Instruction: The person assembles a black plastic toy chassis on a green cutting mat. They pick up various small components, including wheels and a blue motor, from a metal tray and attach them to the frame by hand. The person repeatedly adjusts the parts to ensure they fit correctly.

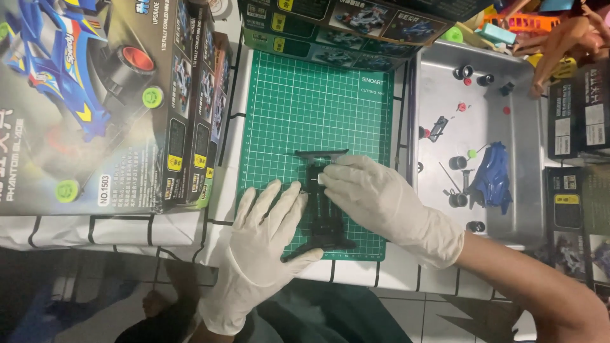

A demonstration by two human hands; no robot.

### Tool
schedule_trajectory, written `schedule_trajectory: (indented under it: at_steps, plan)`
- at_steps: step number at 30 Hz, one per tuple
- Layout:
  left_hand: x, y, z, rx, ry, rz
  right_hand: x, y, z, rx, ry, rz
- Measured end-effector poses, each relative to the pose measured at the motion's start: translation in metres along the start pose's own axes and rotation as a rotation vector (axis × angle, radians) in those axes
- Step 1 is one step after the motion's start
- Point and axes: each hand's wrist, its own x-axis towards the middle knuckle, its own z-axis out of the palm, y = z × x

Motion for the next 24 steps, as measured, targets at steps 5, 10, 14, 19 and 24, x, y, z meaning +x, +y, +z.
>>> schedule_trajectory:
  at_steps: [5, 10, 14, 19, 24]
  plan:
    - [-0.002, 0.001, -0.003, -0.063, -0.013, 0.002, -0.037, 0.002, 0.014, -0.212, -0.269, 0.071]
    - [-0.001, 0.006, -0.003, -0.02, -0.057, 0.0, -0.006, -0.008, -0.011, -0.2, -0.239, -0.022]
    - [0.0, 0.014, -0.011, 0.003, -0.009, 0.021, 0.007, -0.003, -0.028, 0.025, -0.163, -0.009]
    - [-0.001, 0.013, -0.001, 0.012, -0.005, 0.07, 0.002, -0.012, -0.049, 0.066, -0.188, 0.117]
    - [-0.011, 0.006, 0.014, 0.22, 0.04, 0.055, -0.017, -0.003, -0.1, 0.198, -0.28, 0.391]
